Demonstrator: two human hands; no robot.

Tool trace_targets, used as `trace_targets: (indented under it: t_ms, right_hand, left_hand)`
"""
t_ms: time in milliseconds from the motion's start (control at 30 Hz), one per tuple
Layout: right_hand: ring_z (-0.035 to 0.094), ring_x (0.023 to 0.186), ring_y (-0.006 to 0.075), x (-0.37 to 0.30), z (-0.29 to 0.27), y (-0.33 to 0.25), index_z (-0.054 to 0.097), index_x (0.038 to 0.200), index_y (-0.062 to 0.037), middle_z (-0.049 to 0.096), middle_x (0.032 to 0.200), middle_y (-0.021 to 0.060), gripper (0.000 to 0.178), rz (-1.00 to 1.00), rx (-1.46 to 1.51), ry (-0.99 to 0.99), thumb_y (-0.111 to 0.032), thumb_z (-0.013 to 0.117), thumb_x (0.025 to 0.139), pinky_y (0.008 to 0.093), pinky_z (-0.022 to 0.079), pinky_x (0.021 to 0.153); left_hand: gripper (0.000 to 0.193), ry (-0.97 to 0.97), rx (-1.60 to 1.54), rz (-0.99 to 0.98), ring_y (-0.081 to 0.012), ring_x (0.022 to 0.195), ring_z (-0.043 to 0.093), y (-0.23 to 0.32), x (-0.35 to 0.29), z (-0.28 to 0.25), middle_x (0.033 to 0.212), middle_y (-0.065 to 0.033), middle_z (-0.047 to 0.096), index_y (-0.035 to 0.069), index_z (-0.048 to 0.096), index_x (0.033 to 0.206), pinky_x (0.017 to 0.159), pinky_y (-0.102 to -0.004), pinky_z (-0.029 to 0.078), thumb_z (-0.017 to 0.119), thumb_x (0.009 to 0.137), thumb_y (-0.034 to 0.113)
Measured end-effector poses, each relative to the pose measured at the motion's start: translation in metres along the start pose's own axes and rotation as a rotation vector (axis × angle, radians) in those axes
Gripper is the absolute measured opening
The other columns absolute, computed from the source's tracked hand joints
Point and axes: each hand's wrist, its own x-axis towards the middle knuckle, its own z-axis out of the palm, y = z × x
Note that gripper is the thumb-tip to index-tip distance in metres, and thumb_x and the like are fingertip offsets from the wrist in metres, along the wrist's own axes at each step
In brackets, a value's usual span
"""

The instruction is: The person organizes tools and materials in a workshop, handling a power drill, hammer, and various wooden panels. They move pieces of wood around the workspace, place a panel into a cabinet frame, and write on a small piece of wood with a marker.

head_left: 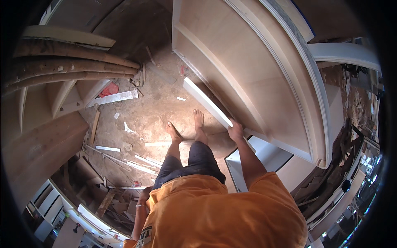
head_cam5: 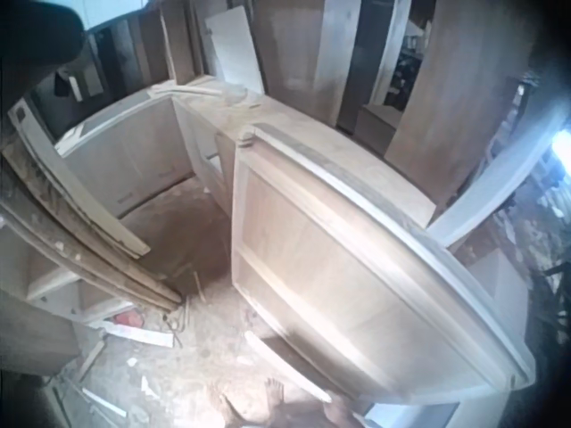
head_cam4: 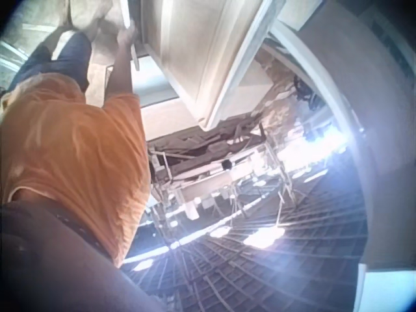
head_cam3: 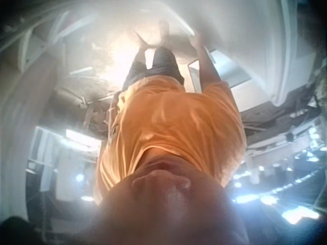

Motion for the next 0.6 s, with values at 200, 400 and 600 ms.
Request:
trace_targets:
  t_ms: [200,400,600]
  right_hand:
    - [0.065,0.114,0.0377,0.034,-0.004,0.062,0.061,0.131,-0.006,0.067,0.119,0.0233,0.048,0.01,0.009,-0.008,-0.004,0.068,0.084,0.0423,0.05,0.1]
    - [0.067,0.111,0.0358,0.068,-0.027,0.09,0.062,0.131,-0.0054,0.069,0.117,0.0237,0.048,0.009,-0.039,0.003,-0.003,0.066,0.083,0.0399,0.05,0.098]
    - [0.059,0.119,0.0424,0.113,-0.051,0.075,0.051,0.134,0.0032,0.062,0.124,0.0287,0.053,0.141,-0.339,0.06,-0.011,0.062,0.084,0.0455,0.046,0.107]
  left_hand:
    - [0.031,0.043,0.427,0.371,-0.0343,0.101,0.069,0.137,0.027,0.023,0.111,-0.0241,0.069,0.002,0.063,0.122,0.088,-0.0377,0.054,0.055,0.098,0.019]
    - [0.037,0.449,-0.424,0.096,-0.0242,0.108,0.067,0.294,-0.009,-0.014,0.114,-0.0172,0.07,0.001,0.054,0.135,0.097,-0.0378,0.051,0.049,0.107,0.025]
    - [0.035,0.326,-0.395,0.043,-0.0188,0.1,0.068,0.201,-0.003,0.025,0.108,-0.0123,0.071,0.002,0.053,0.135,0.086,-0.0324,0.053,0.051,0.106,0.023]
